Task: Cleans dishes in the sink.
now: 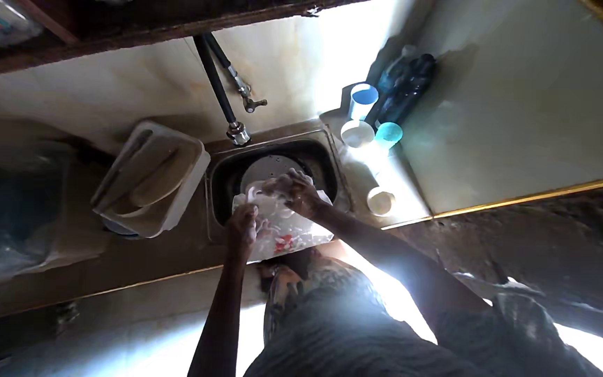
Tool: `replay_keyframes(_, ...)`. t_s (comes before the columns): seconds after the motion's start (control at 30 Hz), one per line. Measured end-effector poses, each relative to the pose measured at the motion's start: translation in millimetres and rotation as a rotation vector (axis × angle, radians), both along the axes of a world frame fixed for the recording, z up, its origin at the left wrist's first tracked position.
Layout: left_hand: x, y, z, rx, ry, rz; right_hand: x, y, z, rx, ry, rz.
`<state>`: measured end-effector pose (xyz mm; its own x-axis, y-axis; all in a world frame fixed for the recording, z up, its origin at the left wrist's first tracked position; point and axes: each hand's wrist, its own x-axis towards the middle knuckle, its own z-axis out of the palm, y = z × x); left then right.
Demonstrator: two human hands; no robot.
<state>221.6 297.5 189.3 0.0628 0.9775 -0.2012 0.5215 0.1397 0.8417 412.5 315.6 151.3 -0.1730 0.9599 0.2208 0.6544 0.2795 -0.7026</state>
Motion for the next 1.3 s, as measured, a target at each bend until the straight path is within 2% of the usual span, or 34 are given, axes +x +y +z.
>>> replay_keyframes(0.13,-8.4,-7.8,-7.9,0.023,-0.115,0.086,27.6,-13.0,-25.1,-0.108,-0.063,-0.145)
replay_keyframes(0.2,-10.5,-11.8,-8.0,0.006,-0.146,0.107,31.6,-18.4,-29.2,-0.224,-0.022,-0.194)
replay_keyframes(0.27,-9.6,-16.3,-7.3,-0.018,-0.165,0.129,26.4,-21.8,-21.6,-0.332,0.005,-0.246)
replay_keyframes(0.4,-10.5,-21.5,-13.2,0.016,-0.170,0.158,8.9,-24.2,8.1,-0.587,-0.151,-0.252)
replay_keyframes(0.5,-2.6,-21.8,-7.8,0.026,-0.035,0.100,-4.7,-29.0,11.1,-0.470,-0.143,-0.183)
replay_keyframes(0.6,11.7,-17.8,5.4,0.040,0.127,0.035,-41.1,-24.7,-4.5,-0.069,0.107,-0.135)
replay_keyframes(0.63,14.8,-17.3,8.4,0.028,0.145,0.038,-50.8,-23.9,-5.0,-0.031,0.156,-0.115)
replay_keyframes(0.7,11.4,-16.0,4.1,0.012,0.132,0.084,-47.9,-30.7,-9.3,-0.066,0.176,-0.041)
replay_keyframes(0.77,-0.5,-16.9,-9.9,-0.016,0.047,0.138,-25.2,-46.5,-29.7,-0.106,0.129,-0.020)
replay_keyframes(0.83,-5.9,-21.6,-16.6,-0.031,-0.057,0.166,7.6,-57.8,-44.5,-0.205,0.043,-0.124)
replay_keyframes(0.93,-2.5,-27.0,-15.6,0.017,-0.122,0.169,33.2,-54.0,-60.8,-0.106,0.013,-0.366)
replay_keyframes(1.03,3.1,-22.4,-10.0,-0.009,-0.142,0.148,16.1,-57.2,-49.3,-0.126,0.012,-0.382)
replay_keyframes(1.13,5.8,-22.0,-4.1,-0.005,-0.069,0.132,5.8,-56.6,-48.2,-0.033,0.068,-0.386)
replay_keyframes(1.23,11.4,-22.7,-1.0,0.041,0.029,0.104,12.1,-50.3,-39.7,-0.125,0.176,-0.465)
replay_keyframes(1.3,11.7,-23.2,-2.1,0.053,0.024,0.092,15.2,-43.8,-38.8,-0.157,0.171,-0.454)
